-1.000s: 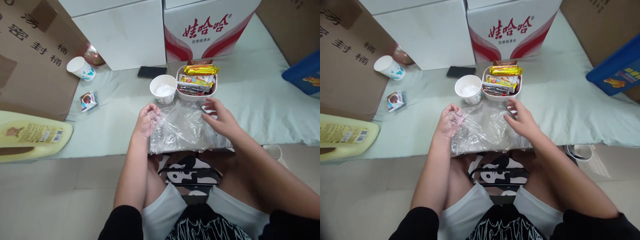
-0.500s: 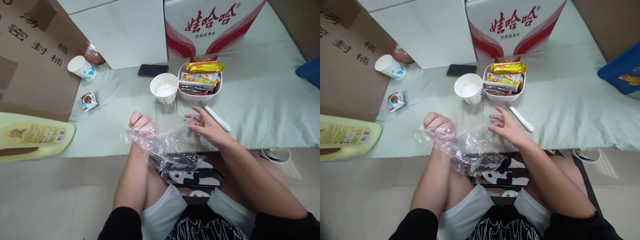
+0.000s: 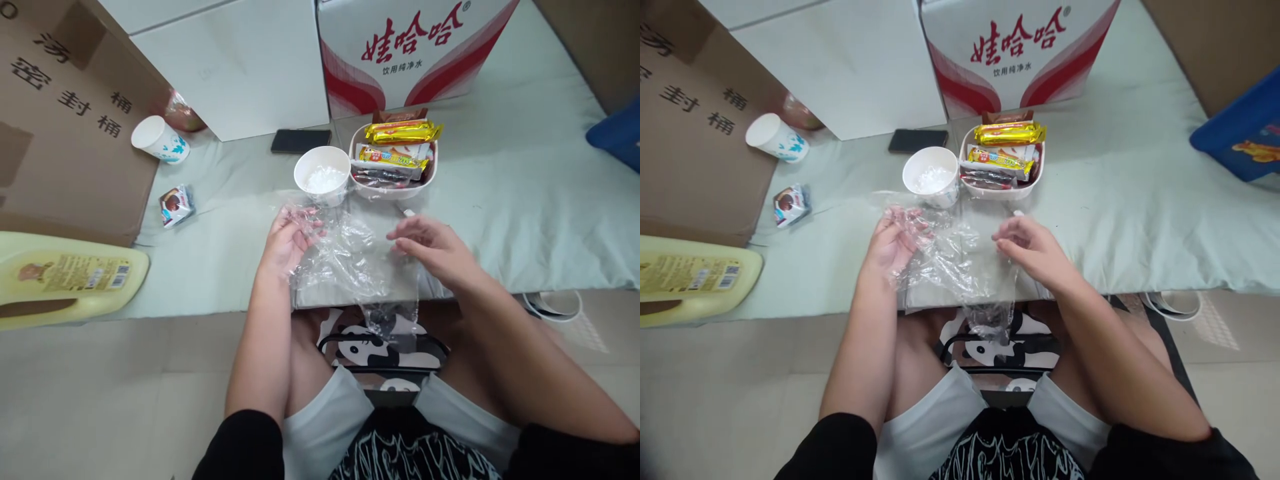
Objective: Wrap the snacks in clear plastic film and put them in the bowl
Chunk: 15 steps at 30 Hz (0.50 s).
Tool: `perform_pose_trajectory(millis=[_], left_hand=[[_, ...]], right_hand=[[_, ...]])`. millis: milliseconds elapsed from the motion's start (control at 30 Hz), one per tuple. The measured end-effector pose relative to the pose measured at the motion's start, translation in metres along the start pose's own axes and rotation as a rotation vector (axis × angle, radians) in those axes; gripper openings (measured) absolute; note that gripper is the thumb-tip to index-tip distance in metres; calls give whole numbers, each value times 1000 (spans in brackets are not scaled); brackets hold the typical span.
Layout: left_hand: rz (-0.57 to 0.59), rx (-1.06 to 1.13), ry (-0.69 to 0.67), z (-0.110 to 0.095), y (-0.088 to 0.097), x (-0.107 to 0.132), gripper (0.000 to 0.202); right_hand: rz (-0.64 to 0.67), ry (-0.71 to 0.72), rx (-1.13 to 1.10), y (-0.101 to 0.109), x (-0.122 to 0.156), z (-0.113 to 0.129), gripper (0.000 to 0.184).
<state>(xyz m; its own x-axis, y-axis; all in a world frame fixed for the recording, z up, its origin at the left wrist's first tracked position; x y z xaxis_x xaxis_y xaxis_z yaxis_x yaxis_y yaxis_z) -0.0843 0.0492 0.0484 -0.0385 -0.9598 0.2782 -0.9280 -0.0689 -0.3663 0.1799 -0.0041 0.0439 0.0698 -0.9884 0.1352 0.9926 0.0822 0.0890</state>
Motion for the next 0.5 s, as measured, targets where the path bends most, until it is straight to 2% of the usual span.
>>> perform_pose_trajectory(millis=[33,100,233,333,400,500], left_hand=[[10,-9,15,1,1,0,35],[72,-26,78,5,1,1,37],[297,-80,248,13,-6,8,47],[440,-138,262,13,-12,14,55],[428,-239,230,13,-12,16,48],[257,-319,135,9,-6,15,30]], right_hand=[[3,-10,43,1,-1,-1,29],[-77,-3,97,7,-1,1,25],[-253,17,121,23,1,8,20],[-299,-24,103,32,1,8,14],[-316,-61,52,36,0,4,15],[-242,-91,-12,36,0,-2,37]])
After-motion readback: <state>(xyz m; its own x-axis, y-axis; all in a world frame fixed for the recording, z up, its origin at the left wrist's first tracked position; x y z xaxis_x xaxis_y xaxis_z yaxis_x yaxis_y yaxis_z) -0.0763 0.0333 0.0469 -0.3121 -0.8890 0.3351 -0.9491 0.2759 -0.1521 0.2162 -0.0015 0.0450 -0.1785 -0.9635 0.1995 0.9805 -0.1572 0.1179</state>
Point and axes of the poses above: each hand's wrist, its own x-axis away from the middle knuckle, its own y-axis out of the back of the hand, z = x × y, the point moved 6 cm from there along -x, towards the middle knuckle, and after that the axes turned 1 degree about -y, right-handed, at the moved point
